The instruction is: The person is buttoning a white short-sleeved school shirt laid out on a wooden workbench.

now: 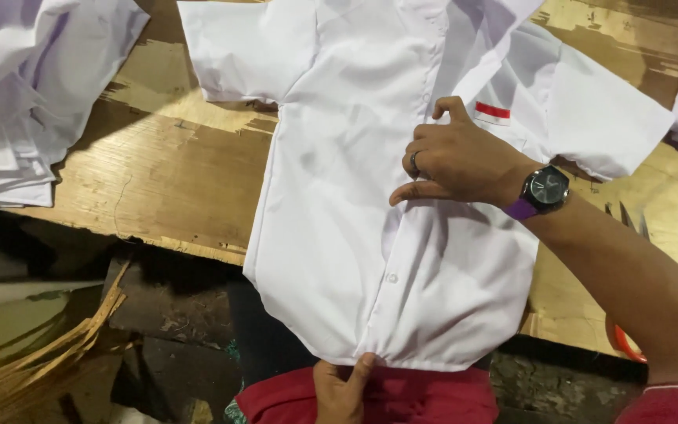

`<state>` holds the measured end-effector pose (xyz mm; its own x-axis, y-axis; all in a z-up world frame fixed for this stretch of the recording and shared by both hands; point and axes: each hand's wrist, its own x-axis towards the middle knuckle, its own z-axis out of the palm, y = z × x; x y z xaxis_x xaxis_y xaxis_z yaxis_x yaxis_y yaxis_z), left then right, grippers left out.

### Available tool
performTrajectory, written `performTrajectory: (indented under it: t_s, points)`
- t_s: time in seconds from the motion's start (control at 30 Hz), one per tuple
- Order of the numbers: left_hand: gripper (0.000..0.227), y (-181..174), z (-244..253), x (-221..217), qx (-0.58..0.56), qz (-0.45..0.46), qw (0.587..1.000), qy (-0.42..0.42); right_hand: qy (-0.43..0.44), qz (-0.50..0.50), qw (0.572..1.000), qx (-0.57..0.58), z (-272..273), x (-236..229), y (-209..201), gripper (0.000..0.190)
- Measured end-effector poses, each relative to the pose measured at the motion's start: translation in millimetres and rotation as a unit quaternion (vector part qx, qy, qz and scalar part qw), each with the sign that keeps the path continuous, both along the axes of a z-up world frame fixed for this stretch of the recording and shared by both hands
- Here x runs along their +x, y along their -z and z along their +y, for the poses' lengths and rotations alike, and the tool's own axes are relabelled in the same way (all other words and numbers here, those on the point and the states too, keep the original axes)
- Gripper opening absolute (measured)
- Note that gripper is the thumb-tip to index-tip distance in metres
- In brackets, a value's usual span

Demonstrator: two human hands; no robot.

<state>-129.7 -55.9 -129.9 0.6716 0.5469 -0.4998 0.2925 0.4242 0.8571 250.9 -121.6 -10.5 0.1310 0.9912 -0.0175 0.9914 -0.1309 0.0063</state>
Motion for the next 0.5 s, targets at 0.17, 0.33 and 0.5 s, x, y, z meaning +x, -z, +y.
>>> performTrajectory:
  t_s: [0.17,0.33,0.5]
  points:
    - [0.054,60,-20,-25,-0.040,0.123,0.990,-0.054,0.077,0.031,0.995,-0.048,12,-7,-3,0.050]
    - [0.058,46,-14,-19,-0.092,0.136,0.985,-0.050,0.191,-0.039,0.980,-0.050,17,-8,-4,0.063]
    - [0.056,69,-11,-26,0.021,0.012,1.000,-0.011,0.374,0.008,0.925,0.066,20,12,3,0.072]
